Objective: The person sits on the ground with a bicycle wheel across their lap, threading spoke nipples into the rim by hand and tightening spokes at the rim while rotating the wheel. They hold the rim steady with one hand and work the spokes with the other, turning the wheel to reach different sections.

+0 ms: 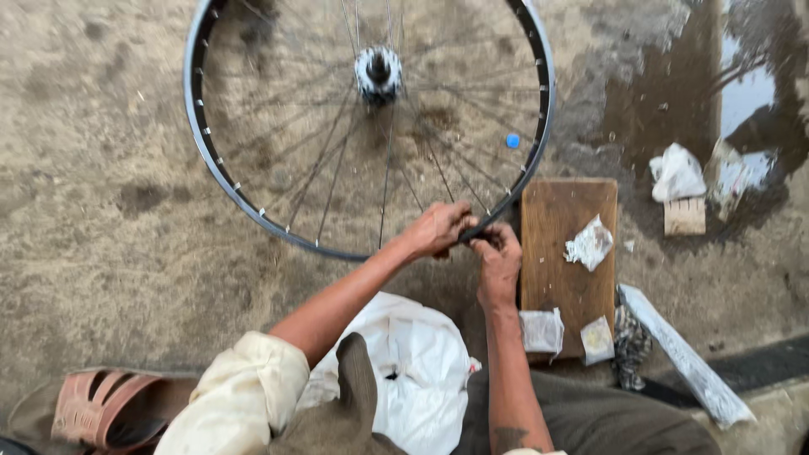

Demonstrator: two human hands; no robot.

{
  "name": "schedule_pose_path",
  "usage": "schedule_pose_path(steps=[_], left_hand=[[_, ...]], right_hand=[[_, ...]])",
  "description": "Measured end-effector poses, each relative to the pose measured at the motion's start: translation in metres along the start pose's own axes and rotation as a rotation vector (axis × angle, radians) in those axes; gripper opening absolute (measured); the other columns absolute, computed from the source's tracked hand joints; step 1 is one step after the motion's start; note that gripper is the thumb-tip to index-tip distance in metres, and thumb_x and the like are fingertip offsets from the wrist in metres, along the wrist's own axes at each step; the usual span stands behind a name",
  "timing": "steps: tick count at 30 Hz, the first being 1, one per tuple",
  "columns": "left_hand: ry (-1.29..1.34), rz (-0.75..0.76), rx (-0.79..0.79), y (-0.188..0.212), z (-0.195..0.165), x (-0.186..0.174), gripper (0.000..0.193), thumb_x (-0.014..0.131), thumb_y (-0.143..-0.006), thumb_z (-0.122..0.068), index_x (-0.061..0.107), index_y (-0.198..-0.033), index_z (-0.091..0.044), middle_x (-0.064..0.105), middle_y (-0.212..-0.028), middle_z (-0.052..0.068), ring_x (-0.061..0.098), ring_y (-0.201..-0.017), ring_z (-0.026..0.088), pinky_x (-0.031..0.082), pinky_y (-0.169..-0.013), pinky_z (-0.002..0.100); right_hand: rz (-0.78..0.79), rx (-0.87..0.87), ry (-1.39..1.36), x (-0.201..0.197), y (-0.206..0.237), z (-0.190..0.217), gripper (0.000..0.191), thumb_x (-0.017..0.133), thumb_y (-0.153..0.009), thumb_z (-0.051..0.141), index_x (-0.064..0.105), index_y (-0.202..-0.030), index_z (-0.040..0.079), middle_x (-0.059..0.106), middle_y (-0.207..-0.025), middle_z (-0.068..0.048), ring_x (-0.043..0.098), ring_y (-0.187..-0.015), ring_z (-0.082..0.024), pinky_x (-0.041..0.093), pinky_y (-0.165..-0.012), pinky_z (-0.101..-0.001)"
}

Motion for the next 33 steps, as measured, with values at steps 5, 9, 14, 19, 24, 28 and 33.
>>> schedule_pose_path(steps=[5, 9, 14, 19, 24, 28, 33], left_hand=[[-0.145, 0.003, -0.024, 0.000, 0.000, 0.000, 0.026, 0.049, -0.106, -0.029, 0.052, -0.098, -0.004, 0.059, -0.059, 0.018, 0.063, -0.041, 0.028, 0.048, -0.040, 0.045], [-0.171, 0.025, -0.100, -0.005, 0.008, 0.009, 0.026, 0.053, -0.108, -0.026, 0.053, -0.099, -0.002, 0.062, -0.061, 0.018, 0.068, -0.048, 0.031, 0.051, -0.047, 0.046], [-0.368, -0.355, 0.262, 0.015, -0.053, -0.100, 0.024, 0.070, -0.079, -0.002, 0.072, -0.103, -0.006, 0.075, -0.089, 0.012, 0.074, -0.077, 0.028, 0.060, -0.071, 0.040], [-0.779, -0.860, 0.220, 0.036, -0.083, -0.291, 0.018, 0.053, -0.102, 0.003, 0.060, -0.118, -0.001, 0.070, -0.096, 0.021, 0.068, -0.079, 0.030, 0.056, -0.064, 0.048], [-1.362, -0.605, 0.151, -0.004, -0.069, -0.295, 0.051, 0.065, -0.069, 0.011, 0.054, -0.117, -0.002, 0.063, -0.107, 0.027, 0.060, -0.109, 0.043, 0.051, -0.086, 0.058], [-1.400, -0.599, 0.203, -0.007, -0.058, -0.279, 0.050, 0.073, -0.071, 0.001, 0.055, -0.117, -0.003, 0.064, -0.105, 0.023, 0.061, -0.109, 0.040, 0.041, -0.099, 0.068], [-1.595, -0.611, 0.270, -0.001, -0.063, -0.289, 0.029, 0.069, -0.082, 0.002, 0.059, -0.109, -0.005, 0.066, -0.096, 0.017, 0.066, -0.100, 0.032, 0.043, -0.100, 0.065]], right_hand=[[-0.122, -0.123, 0.309, -0.010, 0.002, 0.035, 0.021, 0.064, -0.089, -0.006, 0.066, -0.109, -0.001, 0.071, -0.102, -0.009, 0.067, -0.093, -0.016, 0.056, -0.085, -0.0298], [-0.308, -0.373, 0.483, 0.004, 0.020, 0.106, 0.024, 0.062, -0.094, -0.004, 0.066, -0.117, 0.002, 0.070, -0.108, -0.009, 0.067, -0.095, -0.017, 0.057, -0.084, -0.0297], [0.063, -0.194, -0.022, 0.088, -0.028, 0.120, 0.016, 0.064, -0.090, -0.007, 0.071, -0.104, -0.004, 0.073, -0.110, -0.016, 0.075, -0.099, -0.024, 0.067, -0.090, -0.0350], [0.286, 0.073, -0.333, 0.204, -0.068, 0.067, 0.021, 0.070, -0.086, -0.006, 0.071, -0.108, -0.004, 0.070, -0.119, -0.014, 0.068, -0.112, -0.022, 0.057, -0.099, -0.0347], [0.257, -0.018, -0.305, 0.250, -0.080, 0.046, 0.026, 0.070, -0.090, -0.006, 0.070, -0.115, -0.002, 0.069, -0.112, -0.012, 0.064, -0.106, -0.020, 0.052, -0.100, -0.0345], [0.269, 0.023, -0.346, 0.260, -0.069, 0.039, 0.024, 0.064, -0.092, -0.005, 0.066, -0.115, -0.001, 0.071, -0.108, -0.010, 0.069, -0.098, -0.018, 0.058, -0.092, -0.0327], [0.227, 0.129, -0.235, 0.261, -0.022, 0.028, 0.021, 0.059, -0.098, -0.001, 0.060, -0.119, -0.004, 0.072, -0.100, -0.016, 0.070, -0.075, -0.019, 0.061, -0.066, -0.0331]])
Point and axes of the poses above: each hand's wrist, its own y-axis away from the middle knuckle, its own x-axis out of the palm, z = x × y, the point moved 10 cm from there along -y, towards the middle knuckle
